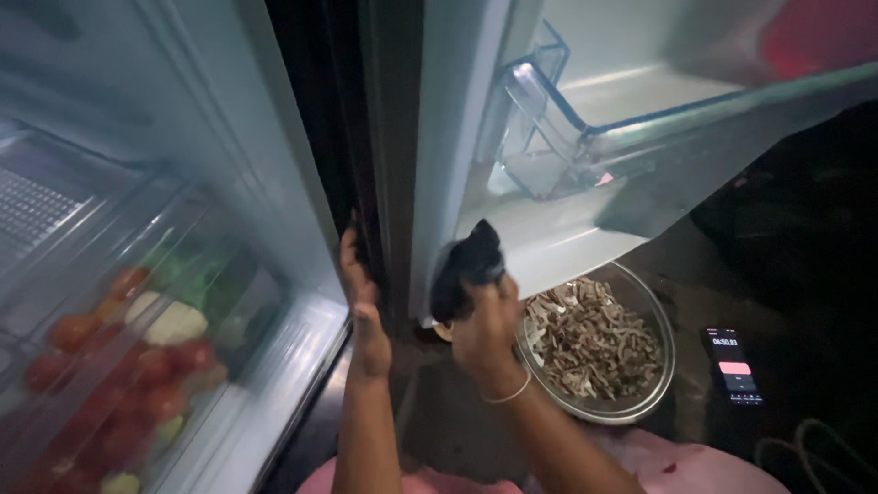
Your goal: The person wipes the interior shelves, drawers, and door compartments of a refrigerator using a cloth, then places a bowl of chopped items and a package inside.
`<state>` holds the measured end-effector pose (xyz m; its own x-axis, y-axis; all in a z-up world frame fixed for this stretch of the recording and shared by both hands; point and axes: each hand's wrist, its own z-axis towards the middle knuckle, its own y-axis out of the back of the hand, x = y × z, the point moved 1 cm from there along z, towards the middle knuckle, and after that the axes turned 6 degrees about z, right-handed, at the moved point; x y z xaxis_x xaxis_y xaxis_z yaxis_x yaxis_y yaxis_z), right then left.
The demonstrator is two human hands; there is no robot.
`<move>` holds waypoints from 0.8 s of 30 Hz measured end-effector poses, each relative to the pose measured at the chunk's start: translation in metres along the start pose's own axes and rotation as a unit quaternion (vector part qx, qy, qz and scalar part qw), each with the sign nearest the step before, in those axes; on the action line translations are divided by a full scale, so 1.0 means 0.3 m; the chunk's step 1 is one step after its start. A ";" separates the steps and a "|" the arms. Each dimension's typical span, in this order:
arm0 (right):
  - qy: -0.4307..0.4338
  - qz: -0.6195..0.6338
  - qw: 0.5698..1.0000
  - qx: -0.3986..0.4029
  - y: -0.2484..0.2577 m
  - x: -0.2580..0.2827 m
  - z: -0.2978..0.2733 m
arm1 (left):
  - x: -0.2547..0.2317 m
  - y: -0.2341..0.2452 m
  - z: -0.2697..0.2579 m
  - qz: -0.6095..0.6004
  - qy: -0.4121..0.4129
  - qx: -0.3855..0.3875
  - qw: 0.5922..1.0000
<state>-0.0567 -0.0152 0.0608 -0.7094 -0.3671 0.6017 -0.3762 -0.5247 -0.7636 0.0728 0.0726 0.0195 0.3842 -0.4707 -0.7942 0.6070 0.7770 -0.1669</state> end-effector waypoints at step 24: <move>0.122 -0.662 0.735 -0.080 0.445 0.459 0.354 | -0.229 -0.076 -0.007 0.016 -0.013 -0.022 1.000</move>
<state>-0.1412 -0.2176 0.0665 0.2630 0.5436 0.7971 -0.8847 -0.1938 0.4240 0.0312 0.0880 0.0766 0.4206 -0.4563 -0.7841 0.5636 0.8087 -0.1683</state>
